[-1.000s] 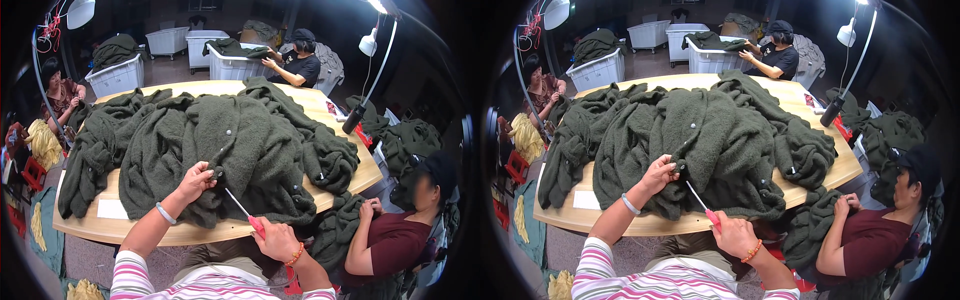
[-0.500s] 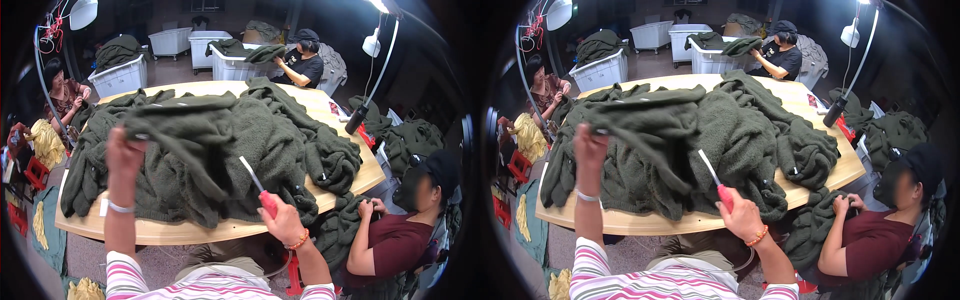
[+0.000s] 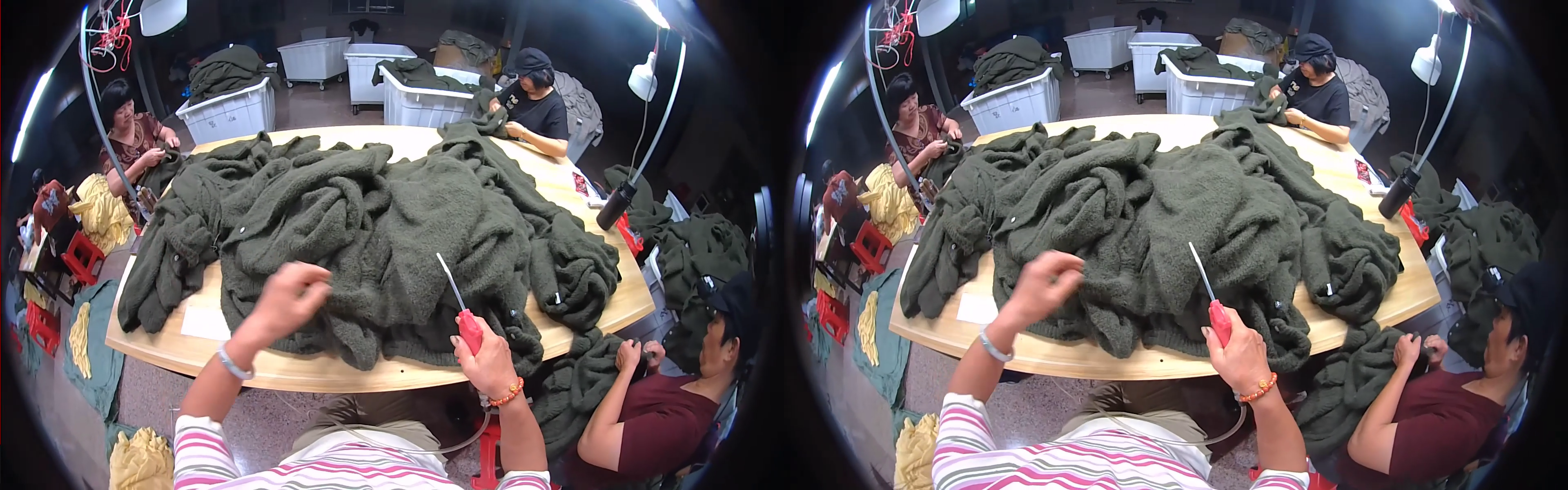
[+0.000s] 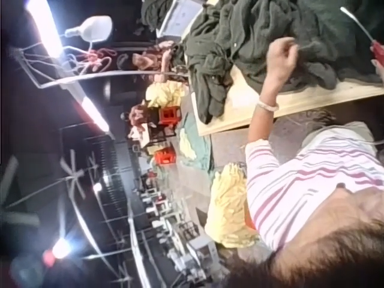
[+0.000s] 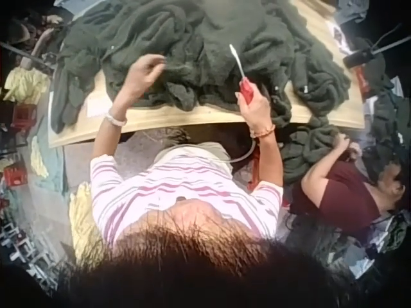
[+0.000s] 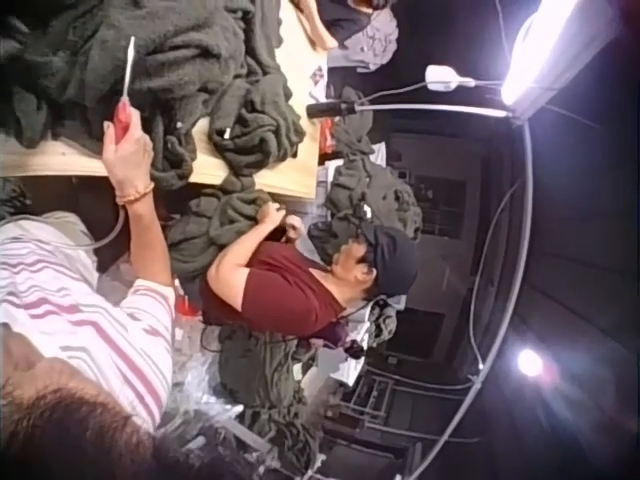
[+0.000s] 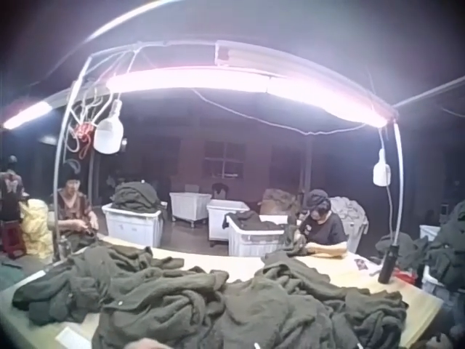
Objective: Trimming loose threads from green fleece garments using small clippers.
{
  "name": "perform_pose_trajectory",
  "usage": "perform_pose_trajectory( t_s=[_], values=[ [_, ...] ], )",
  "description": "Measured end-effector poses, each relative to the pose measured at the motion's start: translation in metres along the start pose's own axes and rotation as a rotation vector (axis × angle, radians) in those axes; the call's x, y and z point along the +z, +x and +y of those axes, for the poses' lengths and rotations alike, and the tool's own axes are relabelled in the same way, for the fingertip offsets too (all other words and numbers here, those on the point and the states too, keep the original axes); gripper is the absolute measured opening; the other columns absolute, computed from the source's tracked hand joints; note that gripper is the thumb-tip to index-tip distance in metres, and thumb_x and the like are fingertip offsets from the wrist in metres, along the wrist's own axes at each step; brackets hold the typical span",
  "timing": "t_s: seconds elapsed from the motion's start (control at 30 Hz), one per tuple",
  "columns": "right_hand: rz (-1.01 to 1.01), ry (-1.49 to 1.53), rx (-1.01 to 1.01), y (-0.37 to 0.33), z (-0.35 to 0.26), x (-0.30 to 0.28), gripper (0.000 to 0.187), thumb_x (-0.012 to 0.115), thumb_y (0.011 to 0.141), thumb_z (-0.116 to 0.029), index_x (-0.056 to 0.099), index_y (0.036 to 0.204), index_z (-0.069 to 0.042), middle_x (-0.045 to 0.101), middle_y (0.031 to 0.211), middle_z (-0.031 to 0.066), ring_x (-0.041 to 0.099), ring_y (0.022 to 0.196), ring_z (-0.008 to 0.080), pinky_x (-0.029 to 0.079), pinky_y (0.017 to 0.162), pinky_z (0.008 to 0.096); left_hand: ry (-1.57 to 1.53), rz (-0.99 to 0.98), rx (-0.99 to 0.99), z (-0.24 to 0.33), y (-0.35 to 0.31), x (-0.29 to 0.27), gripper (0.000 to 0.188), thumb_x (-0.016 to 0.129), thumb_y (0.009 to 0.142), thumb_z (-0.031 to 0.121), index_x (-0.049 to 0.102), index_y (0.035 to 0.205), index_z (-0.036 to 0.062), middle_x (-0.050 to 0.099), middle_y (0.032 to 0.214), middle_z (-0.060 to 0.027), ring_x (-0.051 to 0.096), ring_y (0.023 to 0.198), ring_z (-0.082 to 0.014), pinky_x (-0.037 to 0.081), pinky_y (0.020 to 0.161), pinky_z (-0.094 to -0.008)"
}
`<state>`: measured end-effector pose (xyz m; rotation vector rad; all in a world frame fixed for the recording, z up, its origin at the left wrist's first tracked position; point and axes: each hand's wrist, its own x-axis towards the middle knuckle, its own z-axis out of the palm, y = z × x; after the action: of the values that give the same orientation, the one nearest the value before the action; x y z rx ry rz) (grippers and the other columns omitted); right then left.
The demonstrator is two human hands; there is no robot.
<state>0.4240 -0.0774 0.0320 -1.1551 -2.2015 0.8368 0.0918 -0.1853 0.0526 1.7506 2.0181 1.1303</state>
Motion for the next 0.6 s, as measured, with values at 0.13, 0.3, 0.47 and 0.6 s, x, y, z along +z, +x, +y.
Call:
perform_pose_trajectory(
  t_s=[0.13,0.3,0.47,0.6],
  values=[
    [-0.008,-0.022,-0.043,-0.004,-0.009,0.004,0.031,0.066,0.087,-0.016,0.058,0.115,-0.003,0.067,0.07,0.0107,0.069,0.066,0.0229,0.052,0.064,0.0339,0.315,-0.264,0.108,0.009,0.023,0.059,0.048,0.071,0.082,0.033,0.06,0.117,0.0018,0.067,0.102,-0.0202,0.062,0.097,-0.0371,0.049,0.087,-0.0457],
    [0.035,0.001,-0.035,-0.017,0.002,-0.007,0.031,0.065,0.088,-0.012,0.058,0.116,-0.001,0.067,0.071,0.0111,0.069,0.065,0.0201,0.053,0.064,0.0322,0.312,-0.465,-0.103,0.003,0.042,0.068,0.048,0.075,0.075,0.026,0.061,0.116,0.0041,0.067,0.104,-0.0213,0.062,0.102,-0.0372,0.049,0.088,-0.0459],
    [0.077,0.054,-0.029,-0.019,0.017,-0.019,0.03,0.063,0.088,-0.007,0.057,0.116,0.001,0.065,0.069,0.0079,0.067,0.063,0.0143,0.052,0.06,0.0282,-0.456,0.319,0.097,0.007,0.047,-0.006,0.025,0.065,0.081,-0.002,0.065,0.105,0.0039,0.066,0.099,-0.0047,0.061,0.091,-0.012,0.05,0.082,-0.0258],
    [0.069,0.105,-0.078,-0.009,0.014,-0.014,0.028,0.062,0.089,-0.006,0.057,0.115,0.001,0.064,0.068,0.0073,0.066,0.062,0.0133,0.051,0.061,0.0267,-0.673,0.712,0.158,0.009,0.01,-0.106,0.037,0.059,0.085,-0.007,0.058,0.121,0.0022,0.063,0.111,-0.0054,0.059,0.099,-0.0106,0.048,0.09,-0.0244]
  ],
)
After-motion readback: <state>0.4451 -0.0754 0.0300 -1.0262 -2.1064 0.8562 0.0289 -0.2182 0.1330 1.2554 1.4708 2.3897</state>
